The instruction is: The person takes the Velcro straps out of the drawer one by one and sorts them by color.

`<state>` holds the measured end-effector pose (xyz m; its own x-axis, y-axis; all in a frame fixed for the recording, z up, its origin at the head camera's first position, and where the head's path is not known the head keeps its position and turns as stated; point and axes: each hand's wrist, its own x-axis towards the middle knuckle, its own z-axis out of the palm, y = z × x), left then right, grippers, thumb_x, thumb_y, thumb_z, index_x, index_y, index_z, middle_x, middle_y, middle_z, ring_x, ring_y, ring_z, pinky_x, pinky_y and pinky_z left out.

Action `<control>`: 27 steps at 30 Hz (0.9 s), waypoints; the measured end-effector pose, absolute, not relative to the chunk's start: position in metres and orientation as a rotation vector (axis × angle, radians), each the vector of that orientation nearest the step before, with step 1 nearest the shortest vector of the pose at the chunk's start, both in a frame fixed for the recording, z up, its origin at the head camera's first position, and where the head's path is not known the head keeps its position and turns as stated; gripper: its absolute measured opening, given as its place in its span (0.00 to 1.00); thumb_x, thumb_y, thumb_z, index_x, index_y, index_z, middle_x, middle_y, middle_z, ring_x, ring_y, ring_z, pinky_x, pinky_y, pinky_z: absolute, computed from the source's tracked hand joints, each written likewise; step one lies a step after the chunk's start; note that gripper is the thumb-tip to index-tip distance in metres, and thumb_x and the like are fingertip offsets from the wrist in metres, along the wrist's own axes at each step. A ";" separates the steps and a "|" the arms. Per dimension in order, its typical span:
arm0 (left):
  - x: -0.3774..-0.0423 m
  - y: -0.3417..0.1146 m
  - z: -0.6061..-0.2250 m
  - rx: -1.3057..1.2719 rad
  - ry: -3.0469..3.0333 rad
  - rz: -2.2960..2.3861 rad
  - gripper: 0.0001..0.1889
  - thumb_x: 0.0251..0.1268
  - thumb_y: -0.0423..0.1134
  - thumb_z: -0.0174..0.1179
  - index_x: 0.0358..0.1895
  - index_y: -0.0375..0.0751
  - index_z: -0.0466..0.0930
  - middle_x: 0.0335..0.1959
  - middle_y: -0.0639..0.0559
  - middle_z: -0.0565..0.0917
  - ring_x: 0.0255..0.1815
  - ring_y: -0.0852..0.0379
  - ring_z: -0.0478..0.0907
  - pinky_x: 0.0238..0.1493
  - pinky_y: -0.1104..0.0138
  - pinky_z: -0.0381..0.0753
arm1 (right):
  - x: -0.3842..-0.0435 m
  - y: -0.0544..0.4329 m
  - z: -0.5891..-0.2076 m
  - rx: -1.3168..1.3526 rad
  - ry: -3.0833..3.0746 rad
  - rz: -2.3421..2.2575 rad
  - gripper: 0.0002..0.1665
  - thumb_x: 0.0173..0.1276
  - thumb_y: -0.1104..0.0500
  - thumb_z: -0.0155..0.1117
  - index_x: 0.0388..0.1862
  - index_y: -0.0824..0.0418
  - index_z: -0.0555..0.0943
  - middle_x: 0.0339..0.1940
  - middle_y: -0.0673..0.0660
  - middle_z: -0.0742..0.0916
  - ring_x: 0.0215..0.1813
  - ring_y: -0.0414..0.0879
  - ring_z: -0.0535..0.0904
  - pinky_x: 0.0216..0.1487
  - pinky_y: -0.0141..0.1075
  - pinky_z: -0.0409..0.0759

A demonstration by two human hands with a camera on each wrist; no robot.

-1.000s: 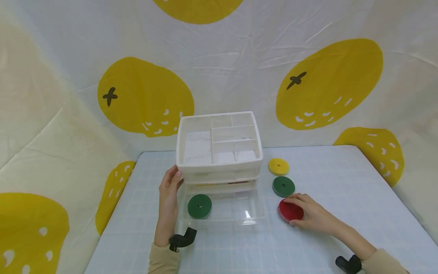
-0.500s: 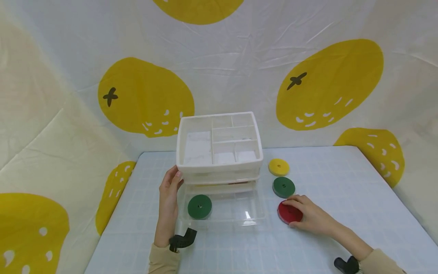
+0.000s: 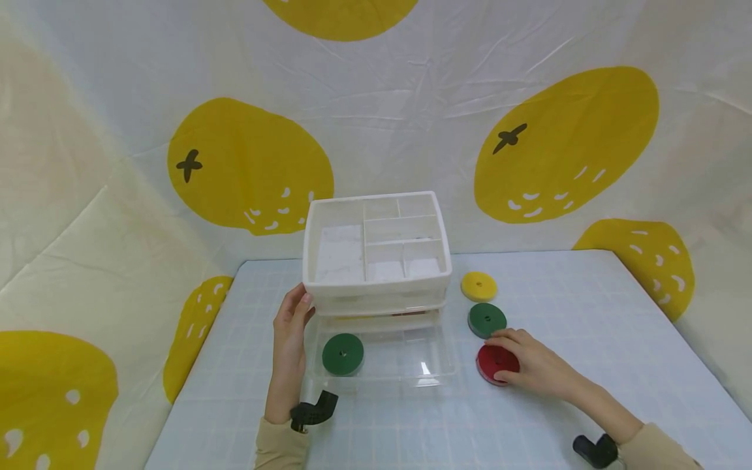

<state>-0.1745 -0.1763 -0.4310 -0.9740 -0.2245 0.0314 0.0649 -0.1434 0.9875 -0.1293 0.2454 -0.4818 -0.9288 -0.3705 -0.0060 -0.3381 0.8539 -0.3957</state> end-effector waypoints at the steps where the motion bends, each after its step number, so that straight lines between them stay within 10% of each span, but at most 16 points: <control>1: -0.174 -0.176 -0.431 0.181 -1.913 -2.237 0.22 0.69 0.47 0.57 0.62 0.45 0.71 0.56 0.58 0.77 0.59 0.60 0.71 0.64 0.62 0.68 | -0.129 0.244 -0.479 -0.575 2.951 -0.597 0.33 0.53 0.49 0.75 0.59 0.54 0.77 0.58 0.57 0.80 0.56 0.51 0.75 0.45 0.42 0.85; 27: -0.174 -0.177 -0.431 0.158 -1.910 -2.236 0.22 0.69 0.47 0.56 0.62 0.45 0.71 0.56 0.58 0.77 0.59 0.60 0.71 0.66 0.59 0.67 | -0.129 0.198 -0.384 -1.048 3.078 -0.402 0.23 0.59 0.49 0.71 0.53 0.49 0.80 0.51 0.45 0.84 0.53 0.42 0.77 0.52 0.45 0.81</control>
